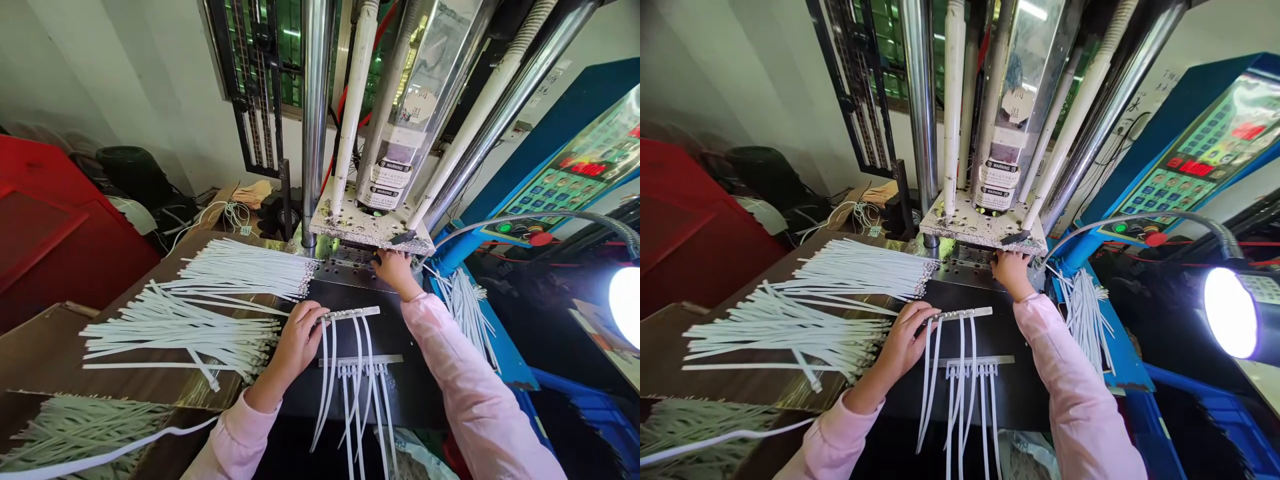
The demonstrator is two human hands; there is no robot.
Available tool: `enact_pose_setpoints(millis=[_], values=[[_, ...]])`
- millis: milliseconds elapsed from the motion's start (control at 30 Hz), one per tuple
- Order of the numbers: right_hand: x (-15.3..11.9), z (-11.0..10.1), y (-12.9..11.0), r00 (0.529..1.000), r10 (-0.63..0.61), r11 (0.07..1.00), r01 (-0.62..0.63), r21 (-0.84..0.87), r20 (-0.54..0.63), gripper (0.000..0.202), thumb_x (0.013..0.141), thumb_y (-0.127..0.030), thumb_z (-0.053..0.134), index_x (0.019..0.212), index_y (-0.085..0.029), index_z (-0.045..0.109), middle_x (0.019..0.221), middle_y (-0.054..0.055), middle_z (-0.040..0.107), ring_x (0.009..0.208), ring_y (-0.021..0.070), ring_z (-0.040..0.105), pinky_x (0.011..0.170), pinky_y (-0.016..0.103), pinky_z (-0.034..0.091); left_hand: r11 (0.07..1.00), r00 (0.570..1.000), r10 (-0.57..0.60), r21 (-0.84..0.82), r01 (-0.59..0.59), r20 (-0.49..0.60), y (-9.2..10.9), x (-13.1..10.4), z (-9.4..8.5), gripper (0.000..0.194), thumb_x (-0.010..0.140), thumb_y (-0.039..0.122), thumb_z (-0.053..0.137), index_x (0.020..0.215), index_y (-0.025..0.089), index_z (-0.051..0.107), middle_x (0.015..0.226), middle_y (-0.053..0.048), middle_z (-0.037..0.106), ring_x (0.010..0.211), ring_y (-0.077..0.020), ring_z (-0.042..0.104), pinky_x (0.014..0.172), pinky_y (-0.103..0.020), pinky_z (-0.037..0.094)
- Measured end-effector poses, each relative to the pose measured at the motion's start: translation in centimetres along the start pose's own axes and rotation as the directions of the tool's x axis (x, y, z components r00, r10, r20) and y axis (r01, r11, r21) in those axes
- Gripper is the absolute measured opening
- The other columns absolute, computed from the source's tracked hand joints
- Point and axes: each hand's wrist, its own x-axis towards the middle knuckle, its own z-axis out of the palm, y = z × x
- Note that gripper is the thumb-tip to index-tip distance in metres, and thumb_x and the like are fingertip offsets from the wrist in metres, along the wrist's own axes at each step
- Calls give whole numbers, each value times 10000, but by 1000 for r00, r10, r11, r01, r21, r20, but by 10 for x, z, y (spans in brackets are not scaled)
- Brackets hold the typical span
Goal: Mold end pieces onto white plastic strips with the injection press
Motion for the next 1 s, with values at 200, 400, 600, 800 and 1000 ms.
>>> enact_pose_setpoints(millis=[200,400,600,800,1000], values=[[28,-4,-10,996,-77,997,77,-6,37,428,938,-332,542,1346,-228,620,1326,160,643,1269,372,527,1095,591,318,999,999,32,26,-32,-34,0,0,0,203,955,136,540,1134,173,629,1048,-74,623,981,-199,604,894,-339,516],[37,-7,-18,995,-73,995,68,67,71,440,954,-301,533,1378,-197,591,1285,149,674,1217,315,591,1066,460,413,994,994,94,67,-90,-60,-5,0,-1,188,979,185,531,1142,186,623,1058,-73,611,977,-202,613,891,-342,512],[-15,4,0,997,55,986,-63,151,53,417,1048,-434,352,1303,-220,603,1163,100,718,1055,232,676,861,301,506,992,992,108,73,-103,-66,-6,3,-8,194,976,186,536,1144,201,632,1070,-64,606,971,-201,618,897,-340,499],[-113,9,39,993,106,981,-114,154,60,336,918,-429,640,1132,-172,662,1126,158,678,1042,297,654,921,417,487,990,989,143,23,-143,-41,0,4,-8,218,966,182,562,1169,223,629,1077,-59,606,970,-196,622,899,-341,498],[-157,-11,66,973,-219,454,34,890,75,412,1020,-505,424,1225,-211,626,1124,90,695,1004,205,660,880,352,528,969,970,242,-53,-240,23,25,19,-7,249,965,166,556,1191,224,645,1068,-59,632,982,-184,610,884,-318,508]])
